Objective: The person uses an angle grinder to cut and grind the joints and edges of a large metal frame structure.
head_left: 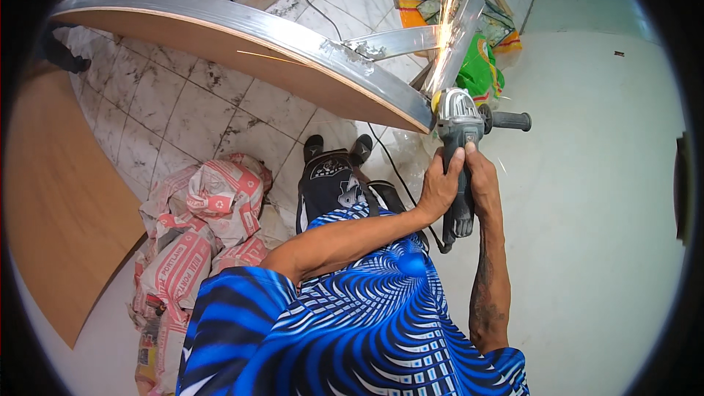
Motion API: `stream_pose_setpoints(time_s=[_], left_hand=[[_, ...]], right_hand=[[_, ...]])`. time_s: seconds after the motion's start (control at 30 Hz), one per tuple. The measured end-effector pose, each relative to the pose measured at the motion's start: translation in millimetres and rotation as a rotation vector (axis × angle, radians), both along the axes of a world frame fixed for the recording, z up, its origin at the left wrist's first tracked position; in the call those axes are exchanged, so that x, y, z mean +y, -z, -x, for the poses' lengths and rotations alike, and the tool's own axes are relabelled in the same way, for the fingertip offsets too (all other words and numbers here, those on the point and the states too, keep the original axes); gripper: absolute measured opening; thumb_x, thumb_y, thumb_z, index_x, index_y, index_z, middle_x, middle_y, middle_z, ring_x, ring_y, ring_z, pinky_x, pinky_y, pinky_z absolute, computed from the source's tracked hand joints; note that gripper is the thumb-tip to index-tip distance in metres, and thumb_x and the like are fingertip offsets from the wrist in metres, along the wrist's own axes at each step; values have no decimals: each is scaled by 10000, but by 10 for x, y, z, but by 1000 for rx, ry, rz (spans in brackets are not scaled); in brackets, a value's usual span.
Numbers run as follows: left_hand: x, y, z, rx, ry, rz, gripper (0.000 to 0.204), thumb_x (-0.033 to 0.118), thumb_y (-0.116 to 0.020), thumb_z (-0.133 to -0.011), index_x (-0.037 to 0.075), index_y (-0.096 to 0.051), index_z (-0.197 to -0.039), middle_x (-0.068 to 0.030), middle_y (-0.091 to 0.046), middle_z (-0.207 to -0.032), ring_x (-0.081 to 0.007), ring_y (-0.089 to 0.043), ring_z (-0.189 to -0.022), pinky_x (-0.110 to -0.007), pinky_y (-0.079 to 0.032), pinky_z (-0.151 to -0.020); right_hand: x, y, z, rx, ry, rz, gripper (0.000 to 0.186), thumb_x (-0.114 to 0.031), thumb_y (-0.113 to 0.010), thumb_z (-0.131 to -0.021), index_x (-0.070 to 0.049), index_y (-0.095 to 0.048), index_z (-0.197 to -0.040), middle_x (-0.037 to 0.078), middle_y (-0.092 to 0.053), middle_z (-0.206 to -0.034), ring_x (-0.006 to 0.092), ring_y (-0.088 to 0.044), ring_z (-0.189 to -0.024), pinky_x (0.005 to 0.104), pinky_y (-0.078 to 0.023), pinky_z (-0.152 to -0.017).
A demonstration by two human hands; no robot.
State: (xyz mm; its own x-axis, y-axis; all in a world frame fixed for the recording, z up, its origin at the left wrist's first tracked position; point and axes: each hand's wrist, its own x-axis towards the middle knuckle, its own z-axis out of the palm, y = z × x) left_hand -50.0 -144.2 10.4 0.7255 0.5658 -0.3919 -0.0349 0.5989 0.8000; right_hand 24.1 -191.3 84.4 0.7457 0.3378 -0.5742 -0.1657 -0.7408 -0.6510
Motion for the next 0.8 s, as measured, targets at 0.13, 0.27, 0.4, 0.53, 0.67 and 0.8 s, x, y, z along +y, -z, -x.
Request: stream_pose_setpoints(time_s=[0.13, 0.27, 0.4, 0.53, 0.67, 0.8], left_hand=[[116, -4, 28, -2, 99, 71, 558, 508, -488, -995, -27, -556, -1135, -229, -625, -966, -311, -617, -919, -402, -466, -837], [123, -16, 30, -7, 93, 58, 558, 505, -488, -997, -29, -554, -1146, -233, -627, -982, -318, -617, -947, -402, -461, -854], [66, -52, 25, -1, 1, 6, 539, 485, -496, -1000, -31, -560, -1144, -226, -627, -968, -304, -616, -940, -395, -461, -858], [140, -24, 17, 2, 63, 46, 533, 470, -498, -1003, -36, -558, -1160, -234, -631, -979, -324, -621, -958, -402, -459, -872], [180, -62, 41, 16, 75, 41, 539, 470, -497, -1003, -39, -558, -1170, -236, -639, -997, -323, -622, -969, -401, -459, -877], [126, -32, 27, 10, 35, 20, 554, 478, -488, -1004, -38, -556, -1192, -232, -645, -1015, -311, -622, -973, -397, -460, -884]], right_hand=[[10, 70, 18, -11, 31, -33, 599, -510, -492, -1000, 40, -625, -1194, 107, -660, -966, 155, -571, -878, 300, -464, -801], [-5, 79, 2, 15, 37, -33, 594, -505, -491, -1002, 39, -625, -1199, 112, -663, -982, 155, -571, -900, 296, -462, -820], [-28, 68, -3, 29, 34, -24, 590, -501, -490, -1004, 41, -626, -1194, 121, -664, -994, 162, -569, -922, 301, -456, -843], [9, 131, -16, -15, 31, -46, 586, -499, -490, -1005, 38, -626, -1199, 121, -667, -982, 160, -574, -905, 304, -461, -829], [4, 144, -8, -22, 17, -44, 583, -496, -486, -1008, 36, -627, -1200, 125, -667, -978, 167, -576, -909, 313, -461, -836], [3, 121, -1, 28, 49, -20, 592, -508, -485, -1003, 34, -632, -1190, 129, -667, -976, 172, -575, -920, 318, -457, -847]])
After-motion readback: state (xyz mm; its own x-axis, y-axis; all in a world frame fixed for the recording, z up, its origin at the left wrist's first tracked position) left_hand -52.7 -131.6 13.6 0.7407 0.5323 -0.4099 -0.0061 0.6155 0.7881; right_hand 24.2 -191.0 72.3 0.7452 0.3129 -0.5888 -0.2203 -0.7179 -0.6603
